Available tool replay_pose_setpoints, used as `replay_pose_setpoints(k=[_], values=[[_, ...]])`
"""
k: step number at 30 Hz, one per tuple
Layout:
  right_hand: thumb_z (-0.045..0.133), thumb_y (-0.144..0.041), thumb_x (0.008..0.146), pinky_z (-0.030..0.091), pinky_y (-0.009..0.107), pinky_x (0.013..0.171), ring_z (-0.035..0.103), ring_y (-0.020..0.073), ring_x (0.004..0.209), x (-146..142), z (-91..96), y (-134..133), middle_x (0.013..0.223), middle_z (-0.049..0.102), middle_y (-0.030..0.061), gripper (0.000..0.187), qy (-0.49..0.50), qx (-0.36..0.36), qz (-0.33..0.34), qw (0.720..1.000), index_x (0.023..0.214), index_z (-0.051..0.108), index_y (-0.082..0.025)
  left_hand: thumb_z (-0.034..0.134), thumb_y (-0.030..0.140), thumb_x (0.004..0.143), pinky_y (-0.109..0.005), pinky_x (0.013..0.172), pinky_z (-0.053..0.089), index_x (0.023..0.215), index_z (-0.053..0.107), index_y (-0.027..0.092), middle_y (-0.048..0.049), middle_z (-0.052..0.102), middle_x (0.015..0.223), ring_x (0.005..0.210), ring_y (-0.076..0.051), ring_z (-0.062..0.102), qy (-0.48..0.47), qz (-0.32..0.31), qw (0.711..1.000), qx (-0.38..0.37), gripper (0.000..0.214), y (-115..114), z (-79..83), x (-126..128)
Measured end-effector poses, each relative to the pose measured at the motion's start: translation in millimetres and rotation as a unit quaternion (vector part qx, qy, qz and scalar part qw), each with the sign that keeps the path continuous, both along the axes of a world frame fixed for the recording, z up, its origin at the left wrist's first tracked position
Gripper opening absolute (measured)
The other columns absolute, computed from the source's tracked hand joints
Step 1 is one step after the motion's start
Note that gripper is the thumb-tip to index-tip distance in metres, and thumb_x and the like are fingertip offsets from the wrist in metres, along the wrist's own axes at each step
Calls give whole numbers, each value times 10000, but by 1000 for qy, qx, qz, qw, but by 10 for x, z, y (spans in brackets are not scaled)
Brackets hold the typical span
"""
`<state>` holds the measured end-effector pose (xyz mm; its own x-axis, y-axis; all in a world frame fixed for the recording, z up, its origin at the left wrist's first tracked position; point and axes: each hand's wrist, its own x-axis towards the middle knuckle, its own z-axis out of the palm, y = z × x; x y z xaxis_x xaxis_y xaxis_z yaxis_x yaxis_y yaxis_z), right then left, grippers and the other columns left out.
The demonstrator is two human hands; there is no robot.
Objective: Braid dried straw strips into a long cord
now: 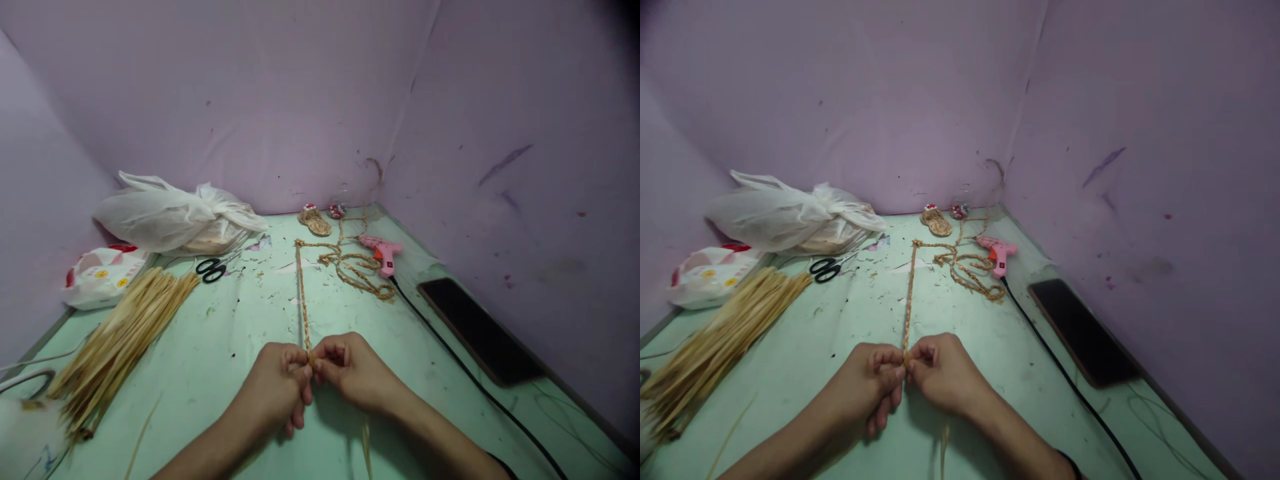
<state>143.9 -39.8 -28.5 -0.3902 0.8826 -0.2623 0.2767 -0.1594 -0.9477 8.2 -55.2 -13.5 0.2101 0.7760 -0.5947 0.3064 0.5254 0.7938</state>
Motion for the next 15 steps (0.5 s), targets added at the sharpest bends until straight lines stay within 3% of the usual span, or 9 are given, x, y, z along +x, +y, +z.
replay_pose_setpoints(k=[4,7,9,11,13,15], values=[[548,-185,637,296,172,455,410,47,436,19,51,50,506,555,-13,109,80,-82,-2,993,637,614,-99,481,227,619,-179,350,246,844,572,83,16,520,437,304,-44,303,11,-79,996,32,283,81,149,-123],[577,-180,597,210,163,380,311,15,351,42,112,80,473,548,-28,96,101,-139,-23,985,636,612,-99,561,304,580,-190,422,292,985,544,103,19,560,582,394,-51,356,70,-68,993,69,452,153,320,-297],[592,-176,569,177,167,355,278,9,324,50,128,91,452,543,-31,88,103,-162,-33,981,612,604,-100,576,364,580,-194,486,310,808,592,112,12,550,622,486,-66,404,138,-97,980,110,340,159,415,-407],[604,-169,547,180,168,348,294,11,318,53,112,89,448,548,-27,88,101,-178,-37,978,604,600,-102,563,416,596,-199,495,284,645,593,126,12,517,564,518,-85,407,204,-185,957,95,296,111,453,-471],[607,-167,541,190,165,349,317,15,324,58,74,72,459,561,-21,98,105,-192,-48,975,615,600,-104,578,409,574,-207,488,247,634,600,153,15,506,545,528,-100,405,287,-234,924,93,264,18,419,-487],[604,-169,551,187,162,347,311,12,325,73,36,47,466,568,-21,104,111,-197,-62,972,634,604,-105,589,354,547,-211,492,223,663,597,178,17,514,574,545,-108,406,360,-228,897,115,211,-89,332,-476]])
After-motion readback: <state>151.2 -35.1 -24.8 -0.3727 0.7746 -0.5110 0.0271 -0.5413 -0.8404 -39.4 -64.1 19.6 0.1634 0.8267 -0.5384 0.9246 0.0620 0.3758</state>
